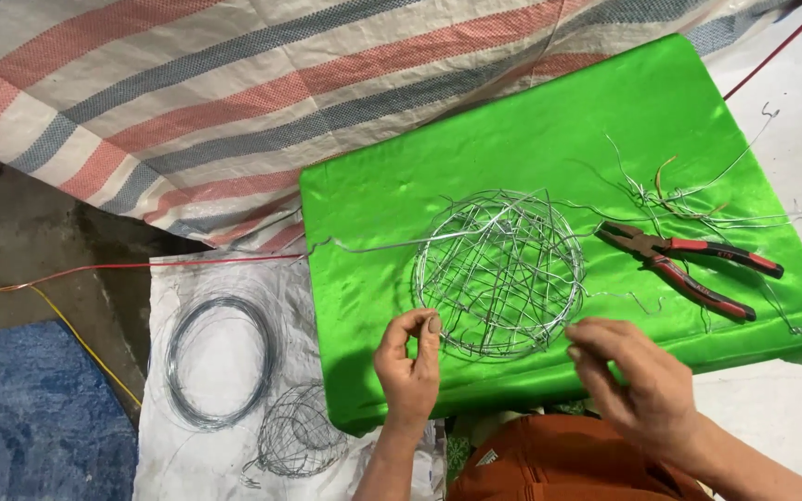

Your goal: Constructing a spherical wire frame by weaving and twisting metal wires together.

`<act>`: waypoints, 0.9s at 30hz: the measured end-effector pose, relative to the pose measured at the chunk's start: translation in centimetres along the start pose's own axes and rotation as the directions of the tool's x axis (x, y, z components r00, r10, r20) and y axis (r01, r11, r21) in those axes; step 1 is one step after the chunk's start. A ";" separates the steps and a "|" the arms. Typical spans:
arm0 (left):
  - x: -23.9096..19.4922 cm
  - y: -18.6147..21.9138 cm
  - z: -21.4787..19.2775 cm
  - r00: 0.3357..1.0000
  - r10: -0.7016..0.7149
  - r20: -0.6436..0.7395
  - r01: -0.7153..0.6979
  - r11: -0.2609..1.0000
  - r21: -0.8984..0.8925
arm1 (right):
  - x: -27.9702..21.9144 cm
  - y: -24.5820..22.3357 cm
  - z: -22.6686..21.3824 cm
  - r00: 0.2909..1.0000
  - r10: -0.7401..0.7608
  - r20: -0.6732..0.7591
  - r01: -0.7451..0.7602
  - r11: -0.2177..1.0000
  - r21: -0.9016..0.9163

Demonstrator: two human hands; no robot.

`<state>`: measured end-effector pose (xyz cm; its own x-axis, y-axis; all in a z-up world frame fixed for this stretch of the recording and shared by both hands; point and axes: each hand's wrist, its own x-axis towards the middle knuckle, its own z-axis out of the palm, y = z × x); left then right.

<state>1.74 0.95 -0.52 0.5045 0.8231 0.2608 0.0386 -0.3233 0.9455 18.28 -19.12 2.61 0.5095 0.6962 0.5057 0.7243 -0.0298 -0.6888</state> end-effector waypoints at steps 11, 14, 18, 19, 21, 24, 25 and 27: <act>0.6 0.1 0.9 0.950 -0.162 0.267 0.197 0.974 -0.113 | 1.5 -1.2 4.6 0.976 -0.139 0.168 0.143 0.990 -0.012; 0.2 -0.9 1.4 0.955 -0.183 0.233 0.230 0.953 -0.195 | 1.0 -0.3 5.2 0.966 -0.144 0.213 0.171 0.978 -0.116; 0.8 -0.9 1.8 0.989 0.030 0.148 -0.025 0.999 -0.035 | 1.0 0.4 5.1 0.942 -0.176 0.286 0.242 0.946 -0.216; 0.7 -1.1 1.8 0.990 0.023 0.141 -0.018 0.999 -0.035 | 0.9 0.3 5.3 0.939 -0.177 0.295 0.245 0.946 -0.212; 0.7 -1.4 1.8 0.983 0.041 0.177 -0.032 0.998 -0.051 | 0.8 0.3 5.4 0.929 -0.198 0.313 0.296 0.904 -0.308; 0.7 -1.5 1.7 0.984 0.008 0.176 0.012 0.993 -0.114 | 0.1 1.3 5.7 0.889 -0.199 0.412 0.342 0.887 -0.310; 0.8 -1.4 1.7 0.985 0.007 0.174 0.014 0.993 -0.116 | 0.3 1.1 5.6 0.888 -0.199 0.415 0.343 0.886 -0.310; 1.0 -1.0 1.6 0.985 -0.011 0.174 0.035 0.990 -0.138 | 0.6 0.8 5.5 0.841 -0.256 0.477 0.427 0.856 -0.293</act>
<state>3.54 1.36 -1.56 0.6466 0.7325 0.2128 -0.0630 -0.2267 0.9719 16.62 -14.81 -0.48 0.0214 0.9351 0.3536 0.9731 0.0616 -0.2218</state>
